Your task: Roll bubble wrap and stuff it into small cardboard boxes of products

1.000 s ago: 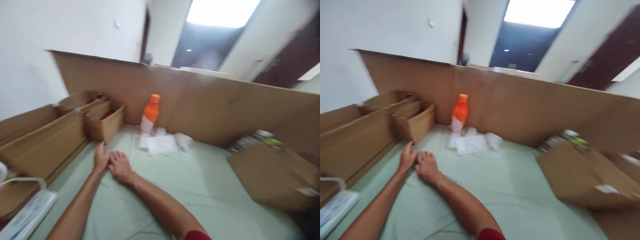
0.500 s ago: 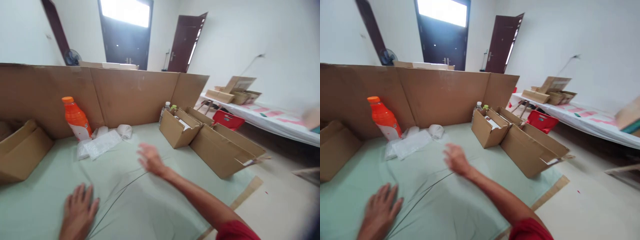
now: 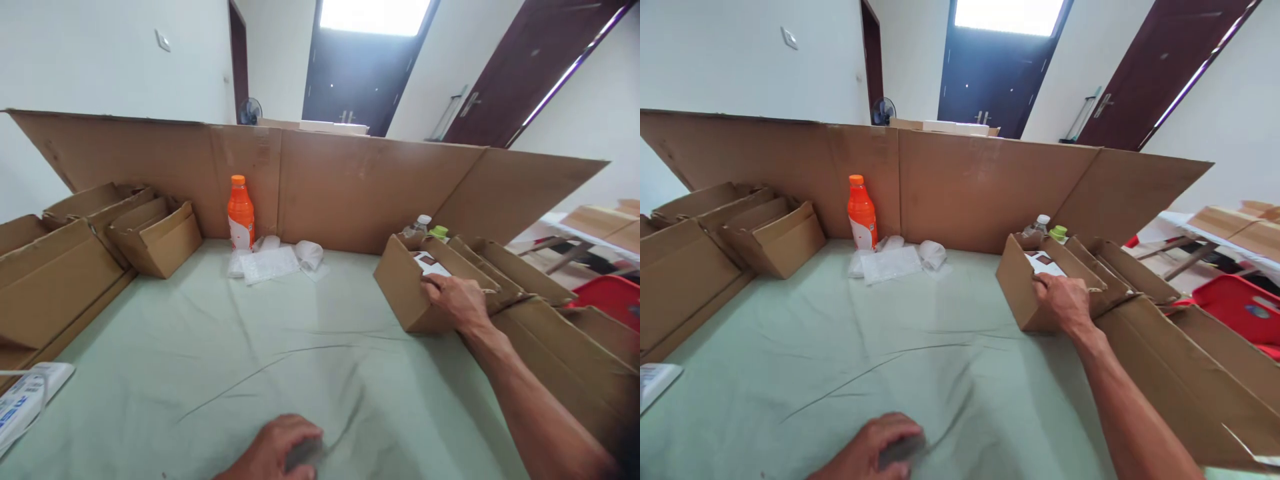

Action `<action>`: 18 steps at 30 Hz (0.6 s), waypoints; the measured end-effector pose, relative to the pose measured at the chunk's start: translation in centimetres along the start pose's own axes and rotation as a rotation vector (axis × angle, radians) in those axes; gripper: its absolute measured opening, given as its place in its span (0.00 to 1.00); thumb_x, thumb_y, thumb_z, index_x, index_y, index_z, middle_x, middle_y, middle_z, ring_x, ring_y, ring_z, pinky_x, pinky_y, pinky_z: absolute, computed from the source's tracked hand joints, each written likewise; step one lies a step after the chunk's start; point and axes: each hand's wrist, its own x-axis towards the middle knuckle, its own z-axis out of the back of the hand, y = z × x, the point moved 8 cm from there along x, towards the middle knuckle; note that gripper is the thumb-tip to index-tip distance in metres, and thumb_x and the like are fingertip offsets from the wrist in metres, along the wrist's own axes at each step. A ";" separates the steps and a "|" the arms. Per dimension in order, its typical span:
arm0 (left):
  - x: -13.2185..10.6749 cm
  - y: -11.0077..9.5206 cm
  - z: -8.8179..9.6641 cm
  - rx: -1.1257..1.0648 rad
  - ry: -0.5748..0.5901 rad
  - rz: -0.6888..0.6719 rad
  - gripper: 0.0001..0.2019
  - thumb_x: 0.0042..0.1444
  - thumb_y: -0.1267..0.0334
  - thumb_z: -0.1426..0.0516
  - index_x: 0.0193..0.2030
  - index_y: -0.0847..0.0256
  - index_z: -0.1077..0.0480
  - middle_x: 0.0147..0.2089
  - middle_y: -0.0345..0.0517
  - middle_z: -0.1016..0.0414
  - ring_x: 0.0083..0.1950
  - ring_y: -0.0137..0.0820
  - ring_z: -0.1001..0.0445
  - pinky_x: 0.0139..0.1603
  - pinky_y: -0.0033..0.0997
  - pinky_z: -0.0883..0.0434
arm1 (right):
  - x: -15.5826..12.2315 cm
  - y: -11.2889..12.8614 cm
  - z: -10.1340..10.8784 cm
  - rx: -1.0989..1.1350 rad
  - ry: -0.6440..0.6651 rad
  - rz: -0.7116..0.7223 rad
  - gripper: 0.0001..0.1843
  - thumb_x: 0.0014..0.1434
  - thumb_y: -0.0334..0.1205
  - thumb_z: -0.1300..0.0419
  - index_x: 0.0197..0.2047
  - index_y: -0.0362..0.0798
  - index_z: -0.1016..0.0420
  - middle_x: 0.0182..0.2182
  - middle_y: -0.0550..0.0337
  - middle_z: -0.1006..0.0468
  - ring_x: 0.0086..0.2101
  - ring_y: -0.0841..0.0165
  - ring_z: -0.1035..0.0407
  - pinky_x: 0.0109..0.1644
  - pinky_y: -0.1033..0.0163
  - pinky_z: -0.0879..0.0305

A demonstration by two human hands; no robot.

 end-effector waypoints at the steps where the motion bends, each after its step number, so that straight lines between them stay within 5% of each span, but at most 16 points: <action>1: -0.6 0.4 2.6 -0.006 -0.102 0.098 0.21 0.58 0.50 0.40 0.58 0.46 0.25 0.56 0.49 0.21 0.57 0.43 0.23 0.59 0.41 0.27 | -0.8 1.5 -0.1 0.003 0.025 0.030 0.14 0.57 0.45 0.41 0.25 0.51 0.20 0.21 0.51 0.21 0.27 0.58 0.27 0.37 0.52 0.38; 5: -2.9 1.4 10.7 -0.005 -0.432 0.347 0.24 0.58 0.53 0.41 0.61 0.52 0.28 0.62 0.54 0.26 0.59 0.44 0.25 0.60 0.47 0.27 | -4.9 10.3 0.5 0.083 0.159 0.222 0.13 0.60 0.42 0.43 0.36 0.52 0.16 0.33 0.53 0.16 0.36 0.58 0.23 0.45 0.52 0.33; 8: -3.6 1.5 13.7 -0.003 -0.595 0.375 0.31 0.56 0.53 0.40 0.67 0.55 0.37 0.66 0.57 0.31 0.62 0.46 0.28 0.62 0.50 0.30 | -7.9 17.6 1.9 0.290 0.311 0.396 0.14 0.65 0.42 0.44 0.39 0.53 0.17 0.32 0.56 0.16 0.36 0.61 0.23 0.47 0.53 0.32; 10: -3.9 1.6 14.4 0.003 -0.662 0.380 0.37 0.55 0.52 0.39 0.70 0.55 0.43 0.70 0.58 0.37 0.66 0.48 0.32 0.65 0.53 0.32 | -9.0 20.3 2.8 0.434 0.362 0.406 0.13 0.64 0.48 0.41 0.43 0.54 0.17 0.38 0.55 0.15 0.42 0.58 0.23 0.52 0.51 0.32; 12: -4.3 1.8 14.6 -0.009 -0.699 0.380 0.41 0.54 0.52 0.38 0.72 0.55 0.47 0.73 0.59 0.42 0.67 0.50 0.34 0.66 0.56 0.34 | -9.3 20.3 3.4 0.573 0.291 0.292 0.18 0.63 0.55 0.40 0.48 0.55 0.18 0.48 0.52 0.18 0.50 0.55 0.26 0.57 0.48 0.34; 14: -4.9 2.3 14.4 -0.030 -0.727 0.390 0.42 0.53 0.51 0.37 0.72 0.54 0.49 0.73 0.60 0.43 0.67 0.51 0.33 0.66 0.57 0.34 | -9.9 17.9 2.9 0.694 0.127 0.044 0.20 0.64 0.57 0.43 0.49 0.55 0.19 0.54 0.51 0.21 0.55 0.54 0.29 0.60 0.48 0.35; 16: -5.5 2.9 14.1 -0.041 -0.737 0.406 0.42 0.53 0.51 0.37 0.72 0.54 0.49 0.72 0.60 0.42 0.67 0.51 0.34 0.67 0.57 0.35 | -11.7 14.9 0.1 0.786 0.073 -0.254 0.20 0.66 0.56 0.46 0.48 0.53 0.20 0.54 0.51 0.22 0.54 0.55 0.28 0.60 0.49 0.33; 18: -5.8 3.6 13.8 -0.055 -0.731 0.415 0.42 0.54 0.51 0.38 0.72 0.55 0.49 0.72 0.60 0.42 0.68 0.51 0.35 0.67 0.55 0.36 | -14.3 13.6 -4.3 0.870 0.194 -0.457 0.23 0.66 0.57 0.46 0.50 0.52 0.20 0.52 0.50 0.20 0.53 0.56 0.27 0.58 0.50 0.31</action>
